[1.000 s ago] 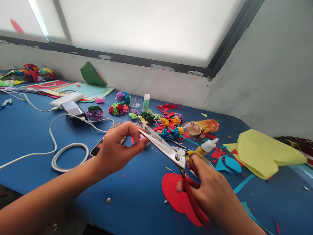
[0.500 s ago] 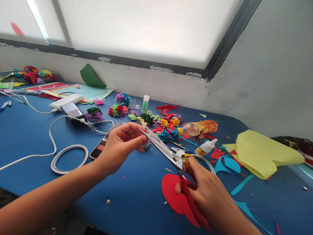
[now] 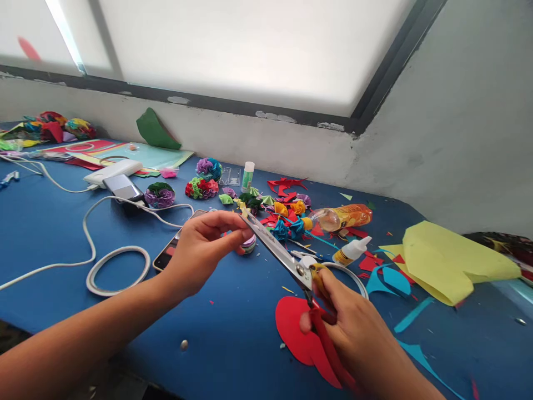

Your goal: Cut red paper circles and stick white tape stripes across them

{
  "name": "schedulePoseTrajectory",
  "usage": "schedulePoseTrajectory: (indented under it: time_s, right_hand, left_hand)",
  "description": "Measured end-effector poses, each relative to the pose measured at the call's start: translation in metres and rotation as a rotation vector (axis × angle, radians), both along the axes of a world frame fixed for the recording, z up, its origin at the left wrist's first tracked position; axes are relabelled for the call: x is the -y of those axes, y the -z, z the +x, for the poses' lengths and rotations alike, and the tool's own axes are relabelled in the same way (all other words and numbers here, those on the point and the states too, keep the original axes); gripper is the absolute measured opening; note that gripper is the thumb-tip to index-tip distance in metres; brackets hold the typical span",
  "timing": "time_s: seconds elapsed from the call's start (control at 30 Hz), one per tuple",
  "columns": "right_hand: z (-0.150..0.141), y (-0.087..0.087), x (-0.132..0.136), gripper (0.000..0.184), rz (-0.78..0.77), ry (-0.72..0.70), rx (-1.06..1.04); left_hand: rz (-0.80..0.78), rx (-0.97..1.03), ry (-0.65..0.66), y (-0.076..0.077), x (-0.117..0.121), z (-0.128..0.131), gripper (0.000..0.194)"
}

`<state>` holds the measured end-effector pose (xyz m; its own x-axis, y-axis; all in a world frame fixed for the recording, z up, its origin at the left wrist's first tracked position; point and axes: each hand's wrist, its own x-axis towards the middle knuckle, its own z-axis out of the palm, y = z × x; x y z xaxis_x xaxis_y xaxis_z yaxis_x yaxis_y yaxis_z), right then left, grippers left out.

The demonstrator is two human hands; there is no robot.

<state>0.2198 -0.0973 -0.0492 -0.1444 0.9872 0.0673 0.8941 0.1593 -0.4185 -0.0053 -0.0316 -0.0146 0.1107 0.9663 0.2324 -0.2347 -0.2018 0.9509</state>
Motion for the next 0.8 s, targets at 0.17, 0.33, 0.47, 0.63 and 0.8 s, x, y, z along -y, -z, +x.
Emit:
schedulePoseTrajectory:
  time_s: [0.17,0.33,0.47,0.63,0.8]
  right_hand:
    - [-0.0003,0.001,-0.0012,0.013,-0.013,0.009,-0.008]
    - [-0.0005,-0.0014,-0.0004,0.012,-0.068,-0.004,-0.042]
    - [0.0008,-0.0008,-0.0021,0.014,-0.076,-0.011,-0.073]
    - [-0.0006,-0.0024,-0.0034,0.008,-0.115,-0.038,-0.12]
    - [-0.004,-0.006,-0.0014,0.018,-0.022,0.01,-0.045]
  left_hand:
    - [0.0,0.008,-0.003,-0.0008,0.0012,0.0005,0.014]
    - [-0.007,0.034,0.026,-0.0022,0.0015,0.001,0.023]
    - [0.0,0.044,0.05,-0.0027,0.0023,0.0011,0.027]
    - [-0.011,0.064,0.051,-0.0036,0.0027,0.0018,0.028]
    - [-0.001,0.064,0.058,-0.0029,0.0016,0.002,0.029]
